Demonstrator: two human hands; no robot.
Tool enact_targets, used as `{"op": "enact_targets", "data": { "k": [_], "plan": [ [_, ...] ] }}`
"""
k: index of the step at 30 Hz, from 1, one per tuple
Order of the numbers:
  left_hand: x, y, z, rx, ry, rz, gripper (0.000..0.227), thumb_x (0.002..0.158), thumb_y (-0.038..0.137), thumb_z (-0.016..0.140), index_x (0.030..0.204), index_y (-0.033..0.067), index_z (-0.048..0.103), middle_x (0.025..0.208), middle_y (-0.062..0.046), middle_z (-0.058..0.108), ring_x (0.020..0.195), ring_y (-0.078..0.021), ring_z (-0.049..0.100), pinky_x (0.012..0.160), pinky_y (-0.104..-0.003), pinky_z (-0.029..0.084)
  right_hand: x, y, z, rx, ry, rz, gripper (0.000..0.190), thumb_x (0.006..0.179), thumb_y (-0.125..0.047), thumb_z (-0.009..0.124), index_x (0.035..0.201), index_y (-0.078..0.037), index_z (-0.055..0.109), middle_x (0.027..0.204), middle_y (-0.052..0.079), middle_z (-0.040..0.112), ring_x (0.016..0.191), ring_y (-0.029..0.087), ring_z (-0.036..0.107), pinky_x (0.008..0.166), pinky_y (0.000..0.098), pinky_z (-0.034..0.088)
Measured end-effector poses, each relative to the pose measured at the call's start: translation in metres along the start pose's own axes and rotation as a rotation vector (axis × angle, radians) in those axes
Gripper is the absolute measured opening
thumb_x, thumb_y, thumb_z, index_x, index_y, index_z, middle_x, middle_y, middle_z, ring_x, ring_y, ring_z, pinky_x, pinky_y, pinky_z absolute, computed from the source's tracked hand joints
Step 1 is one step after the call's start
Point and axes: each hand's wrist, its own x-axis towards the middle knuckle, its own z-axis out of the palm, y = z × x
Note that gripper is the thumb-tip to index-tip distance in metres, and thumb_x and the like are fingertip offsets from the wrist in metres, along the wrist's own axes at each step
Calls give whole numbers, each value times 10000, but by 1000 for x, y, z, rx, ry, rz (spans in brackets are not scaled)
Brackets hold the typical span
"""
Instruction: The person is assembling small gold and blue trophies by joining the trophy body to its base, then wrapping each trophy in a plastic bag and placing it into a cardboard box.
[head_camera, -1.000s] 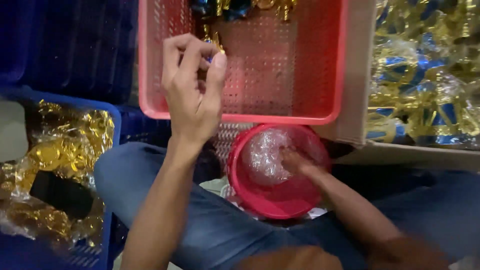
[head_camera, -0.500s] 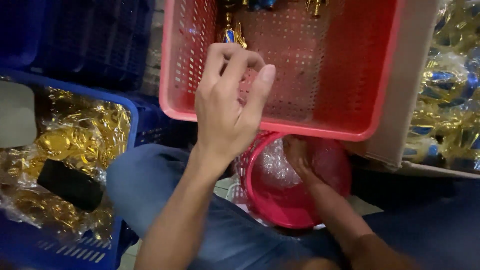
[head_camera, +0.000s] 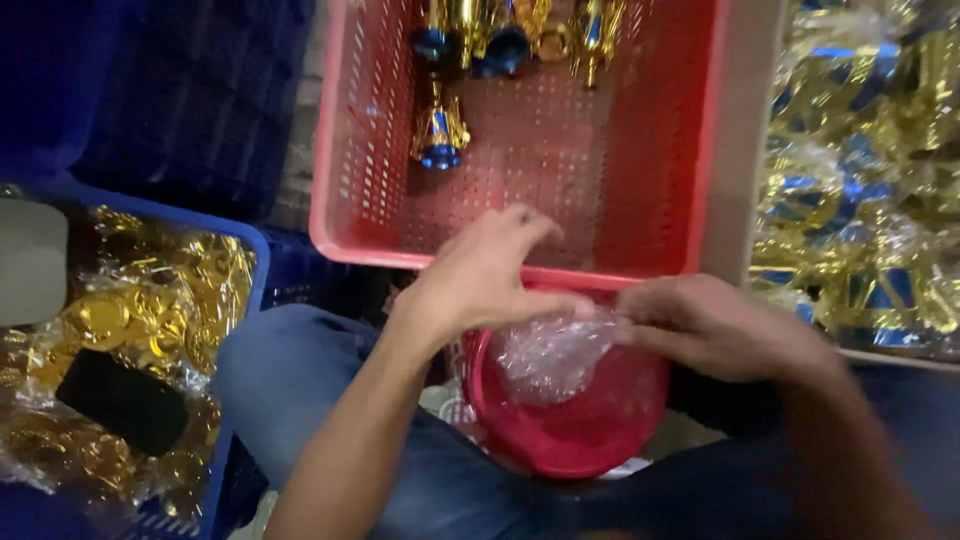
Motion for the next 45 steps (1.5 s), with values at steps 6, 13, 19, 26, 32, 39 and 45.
{"op": "enact_targets", "data": {
  "k": [6,13,19,26,32,39,45],
  "plan": [
    [14,-2,36,-279,-12,300,516,722,448,693,1137,143,657,1153,-37,685,1078,-194,631,932,-355,459,-35,24,-35,400,409,-148,212,999,-252,602,854,-125,691,768,-16,611,653,110,575,558,255,467],
    [56,-8,56,-759,370,175,215,803,145,795,1002,129,716,702,-47,642,658,-165,605,552,-278,452,-8,74,-20,719,1124,-81,254,1159,-227,489,1020,-61,620,639,18,460,602,126,450,619,291,442],
    [80,-19,59,-702,643,-5,186,810,151,800,991,133,762,734,-100,689,697,-184,618,602,-313,499,-5,78,-20,1068,1347,-22,220,1110,-257,577,937,-123,590,666,19,512,555,150,597,573,269,549],
    [83,11,60,-674,480,149,247,980,374,628,941,131,619,756,21,590,593,-94,485,508,-257,382,-4,42,-15,786,1074,88,369,787,-267,794,1140,-160,804,1144,82,845,960,186,841,731,319,717],
    [76,13,46,-523,411,18,113,1008,208,645,943,119,617,643,1,601,475,-96,455,393,-257,300,-16,53,-26,907,1086,218,319,957,-332,612,865,-116,828,1068,134,838,1123,247,754,881,428,617],
    [72,12,35,-704,502,-64,216,957,309,627,1006,110,697,915,-54,753,545,-121,642,443,-241,532,-6,75,-10,1584,1084,-245,285,966,-327,590,949,-47,639,941,191,691,882,356,675,762,534,594],
    [72,12,44,-754,372,-41,434,959,451,553,1129,102,747,629,8,579,435,-84,426,389,-242,343,-2,56,-3,1155,783,-99,352,986,-275,517,1147,-40,724,1191,182,766,979,309,757,774,416,638]
  ]
}}
